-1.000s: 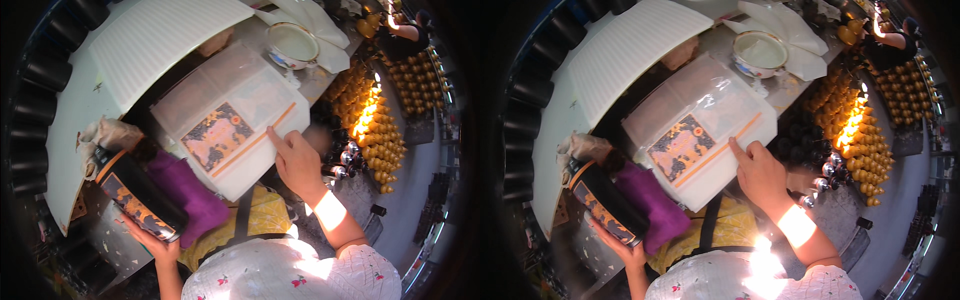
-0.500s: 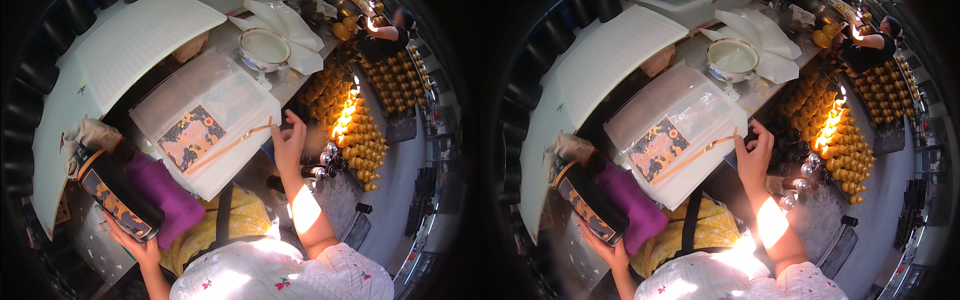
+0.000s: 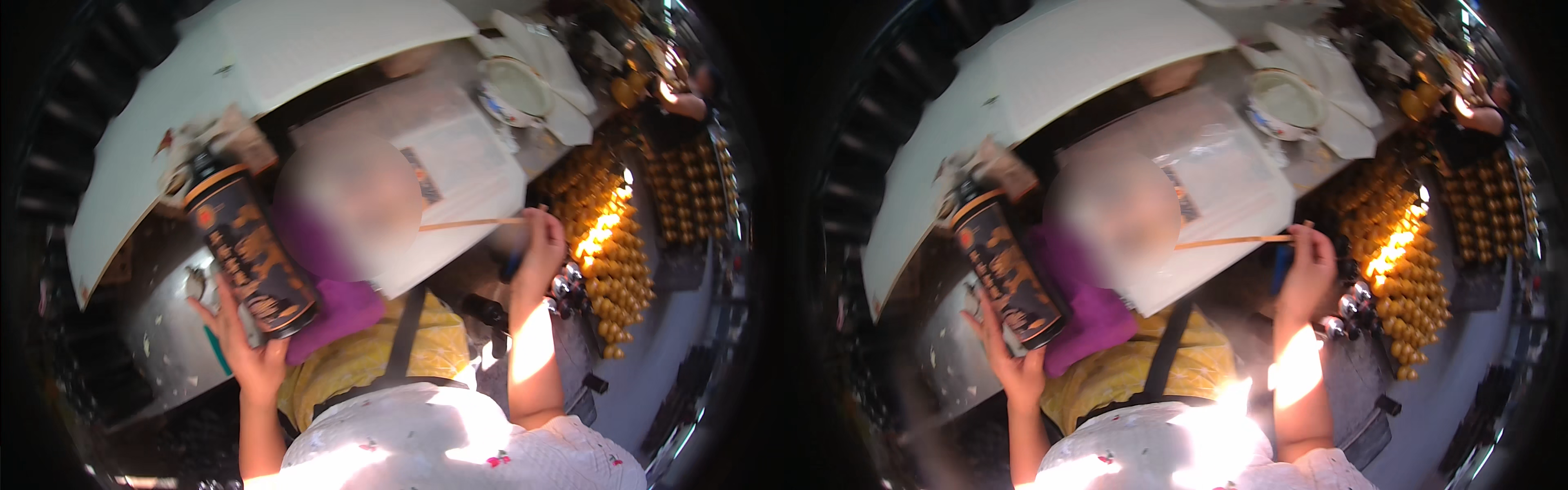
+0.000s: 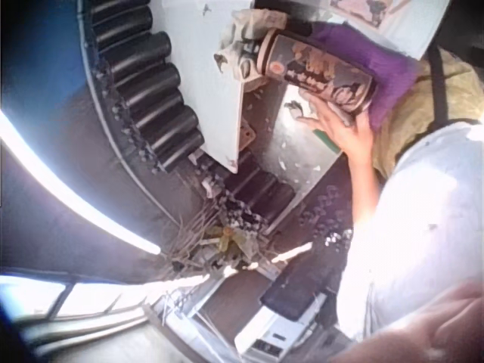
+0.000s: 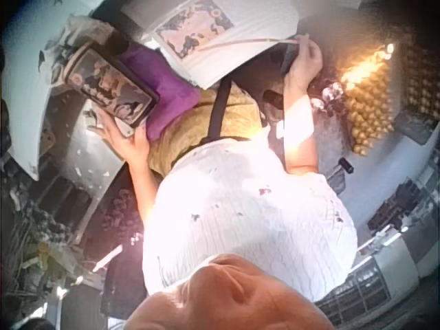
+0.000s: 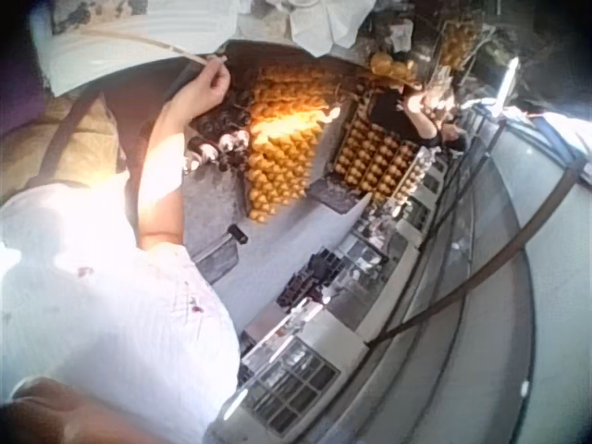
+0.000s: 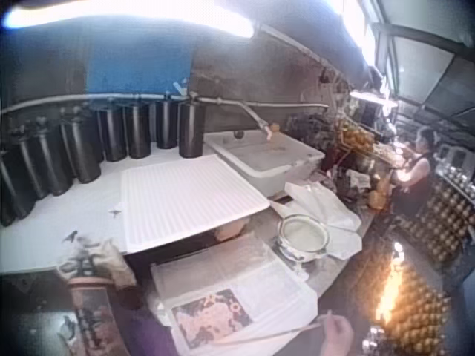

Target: The person applies decorative paper labels and gold foil strips to cylindrical black containers. They smooth the labels with a blue plastic card and trim the edges with scissors. The finished containers are placed on a nearby rack.

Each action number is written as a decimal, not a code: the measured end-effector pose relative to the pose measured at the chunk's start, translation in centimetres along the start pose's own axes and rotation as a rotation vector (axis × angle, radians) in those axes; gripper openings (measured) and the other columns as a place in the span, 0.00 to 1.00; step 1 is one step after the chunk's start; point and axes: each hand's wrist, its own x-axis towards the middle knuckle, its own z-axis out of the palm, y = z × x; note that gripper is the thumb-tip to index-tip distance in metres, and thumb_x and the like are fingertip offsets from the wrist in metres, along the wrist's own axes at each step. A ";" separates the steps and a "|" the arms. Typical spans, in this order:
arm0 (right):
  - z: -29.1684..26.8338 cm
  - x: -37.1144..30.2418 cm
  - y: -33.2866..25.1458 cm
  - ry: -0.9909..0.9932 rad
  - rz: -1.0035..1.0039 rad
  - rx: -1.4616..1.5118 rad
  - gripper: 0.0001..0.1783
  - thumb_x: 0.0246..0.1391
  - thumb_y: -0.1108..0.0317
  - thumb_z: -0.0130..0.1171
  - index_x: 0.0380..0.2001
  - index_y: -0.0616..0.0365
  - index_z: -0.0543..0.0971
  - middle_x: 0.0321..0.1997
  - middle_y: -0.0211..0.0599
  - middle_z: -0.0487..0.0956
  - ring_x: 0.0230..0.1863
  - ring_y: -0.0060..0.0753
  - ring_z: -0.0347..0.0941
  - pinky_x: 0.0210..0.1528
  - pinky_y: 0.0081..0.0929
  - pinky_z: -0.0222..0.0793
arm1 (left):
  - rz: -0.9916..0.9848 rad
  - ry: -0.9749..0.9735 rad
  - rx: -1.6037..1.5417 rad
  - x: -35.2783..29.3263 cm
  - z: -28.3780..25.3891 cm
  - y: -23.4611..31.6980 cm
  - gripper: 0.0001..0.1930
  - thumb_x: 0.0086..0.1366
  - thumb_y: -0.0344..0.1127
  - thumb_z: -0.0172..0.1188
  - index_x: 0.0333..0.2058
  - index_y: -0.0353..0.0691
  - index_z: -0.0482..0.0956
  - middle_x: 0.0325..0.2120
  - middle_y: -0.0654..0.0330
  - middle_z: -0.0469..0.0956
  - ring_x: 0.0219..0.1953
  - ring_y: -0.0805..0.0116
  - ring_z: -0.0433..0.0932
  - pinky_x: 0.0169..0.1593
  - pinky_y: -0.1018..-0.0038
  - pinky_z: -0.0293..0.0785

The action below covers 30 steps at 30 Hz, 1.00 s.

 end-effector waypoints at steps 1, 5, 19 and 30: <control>-0.3 -0.2 -0.9 -0.080 -0.080 0.036 0.08 0.64 0.68 0.58 0.36 0.62 0.81 0.35 0.32 0.83 0.38 0.18 0.74 0.43 0.18 0.66 | 0.006 -0.023 0.006 0.0 -0.1 -0.2 0.47 0.57 0.46 0.67 0.68 0.28 0.55 0.65 0.46 0.65 0.68 0.49 0.63 0.72 0.45 0.25; -0.2 -1.3 -4.9 -0.196 -0.090 0.113 0.09 0.67 0.70 0.54 0.42 0.66 0.79 0.37 0.40 0.83 0.33 0.21 0.76 0.39 0.19 0.71 | -0.008 -0.082 0.035 0.5 -0.8 0.5 0.49 0.55 0.49 0.68 0.67 0.27 0.55 0.52 0.52 0.76 0.54 0.55 0.76 0.72 0.41 0.23; 2.9 -6.7 -12.5 -0.728 -0.424 0.099 0.18 0.52 0.90 0.56 0.47 0.65 0.76 0.39 0.45 0.84 0.41 0.31 0.83 0.46 0.22 0.75 | -0.047 0.075 -0.169 0.0 1.3 1.2 0.52 0.47 0.38 0.75 0.69 0.33 0.56 0.41 0.55 0.77 0.43 0.55 0.75 0.71 0.39 0.31; 5.1 -11.6 -18.2 -1.107 -0.290 0.541 0.22 0.44 0.93 0.51 0.43 0.65 0.71 0.31 0.48 0.82 0.32 0.37 0.83 0.32 0.28 0.81 | 0.206 -0.064 -0.488 3.9 -1.7 9.4 0.16 0.42 0.37 0.76 0.32 0.47 0.82 0.63 0.41 0.64 0.71 0.38 0.47 0.70 0.47 0.37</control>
